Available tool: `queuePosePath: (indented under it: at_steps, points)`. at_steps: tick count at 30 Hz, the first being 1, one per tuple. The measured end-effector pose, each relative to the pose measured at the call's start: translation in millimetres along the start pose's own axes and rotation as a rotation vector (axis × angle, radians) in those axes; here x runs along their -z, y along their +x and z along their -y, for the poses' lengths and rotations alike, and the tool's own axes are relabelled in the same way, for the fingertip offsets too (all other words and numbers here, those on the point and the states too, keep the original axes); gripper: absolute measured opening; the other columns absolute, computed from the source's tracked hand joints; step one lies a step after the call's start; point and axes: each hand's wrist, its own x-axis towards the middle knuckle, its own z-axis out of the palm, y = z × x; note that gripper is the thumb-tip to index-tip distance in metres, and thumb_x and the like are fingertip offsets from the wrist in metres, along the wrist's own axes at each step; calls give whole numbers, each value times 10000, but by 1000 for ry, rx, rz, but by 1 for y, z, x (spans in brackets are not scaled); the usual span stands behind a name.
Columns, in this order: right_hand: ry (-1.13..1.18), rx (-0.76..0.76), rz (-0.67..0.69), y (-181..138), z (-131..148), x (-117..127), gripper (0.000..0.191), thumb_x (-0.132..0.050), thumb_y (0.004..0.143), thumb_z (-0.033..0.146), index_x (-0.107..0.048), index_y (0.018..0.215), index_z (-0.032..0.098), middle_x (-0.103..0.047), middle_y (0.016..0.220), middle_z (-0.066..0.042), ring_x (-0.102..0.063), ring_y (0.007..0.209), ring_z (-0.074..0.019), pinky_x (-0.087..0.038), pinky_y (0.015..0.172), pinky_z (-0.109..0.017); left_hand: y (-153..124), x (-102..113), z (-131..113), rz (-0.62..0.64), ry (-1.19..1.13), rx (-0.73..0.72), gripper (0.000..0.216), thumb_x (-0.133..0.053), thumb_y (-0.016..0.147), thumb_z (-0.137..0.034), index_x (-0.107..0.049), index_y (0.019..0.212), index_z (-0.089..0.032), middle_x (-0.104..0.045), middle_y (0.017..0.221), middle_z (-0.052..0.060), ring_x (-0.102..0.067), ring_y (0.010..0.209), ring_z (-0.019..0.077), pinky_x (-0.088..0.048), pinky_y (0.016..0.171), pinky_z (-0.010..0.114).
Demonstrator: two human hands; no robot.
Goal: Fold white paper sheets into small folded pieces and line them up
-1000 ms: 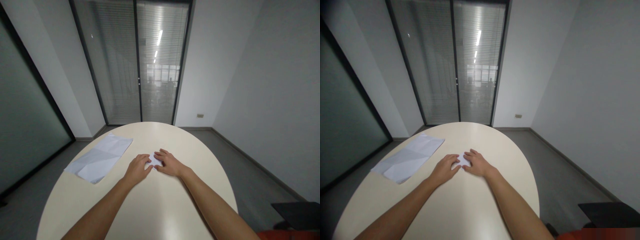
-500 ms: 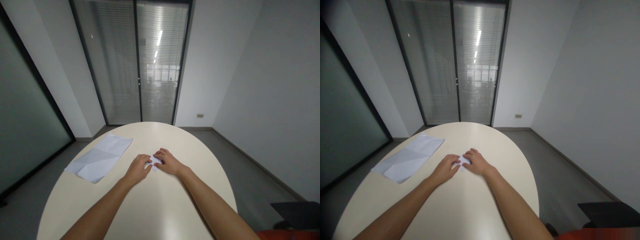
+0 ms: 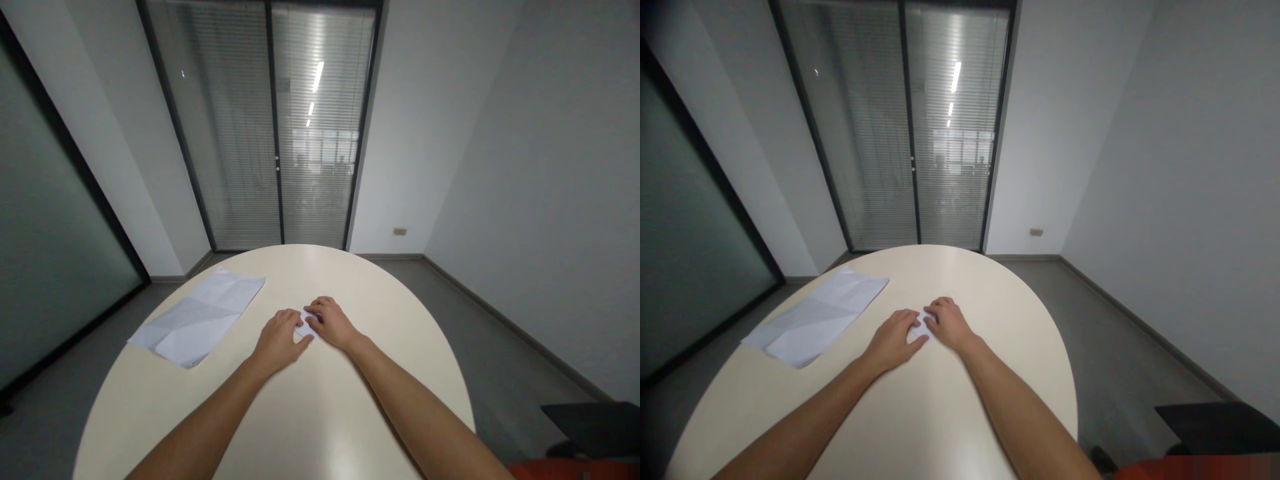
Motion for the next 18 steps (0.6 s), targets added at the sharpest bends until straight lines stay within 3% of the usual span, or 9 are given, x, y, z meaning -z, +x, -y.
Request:
queuePosePath:
  at_steps: [6, 10, 14, 18]
  points:
    - [-35, 155, 115, -6, -1, 12, 485, -657, 898, 429, -638, 1318, 187, -630, 1318, -126, -506, 1271, -278, -256, 1177, -461, 0, -3, 3, 14, -3, -10, 264, -666, 852, -384, -637, 1031, -192, -693, 1143, 104, -597, 1122, 282, -475, 979, 421]
    - [-97, 30, 165, -3, -3, 9, 557, -553, 948, 517, -576, 1400, 192, -538, 1447, -146, -401, 1396, -304, -199, 1199, -483, 0, -2, 3, 27, -31, 5, 260, -694, 832, -383, -664, 1012, -199, -685, 1209, 110, -583, 1169, 295, -458, 1022, 446]
    - [-84, -119, 172, 1, -7, 3, 588, -517, 927, 634, -570, 1407, 298, -437, 1538, -116, -277, 1468, -337, -197, 1180, -528, 0, -1, 2, 39, -45, 32, 279, -702, 823, -370, -668, 1037, -195, -678, 1241, 109, -577, 1180, 300, -457, 1027, 453]
    - [-97, -219, 102, 3, -9, -2, 521, -556, 917, 612, -614, 1355, 336, -442, 1533, -92, -294, 1455, -339, -224, 1159, -523, 1, -1, 2, 37, -53, 56, 324, -718, 807, -373, -668, 1069, -189, -682, 1239, 109, -585, 1170, 297, -468, 1016, 441]
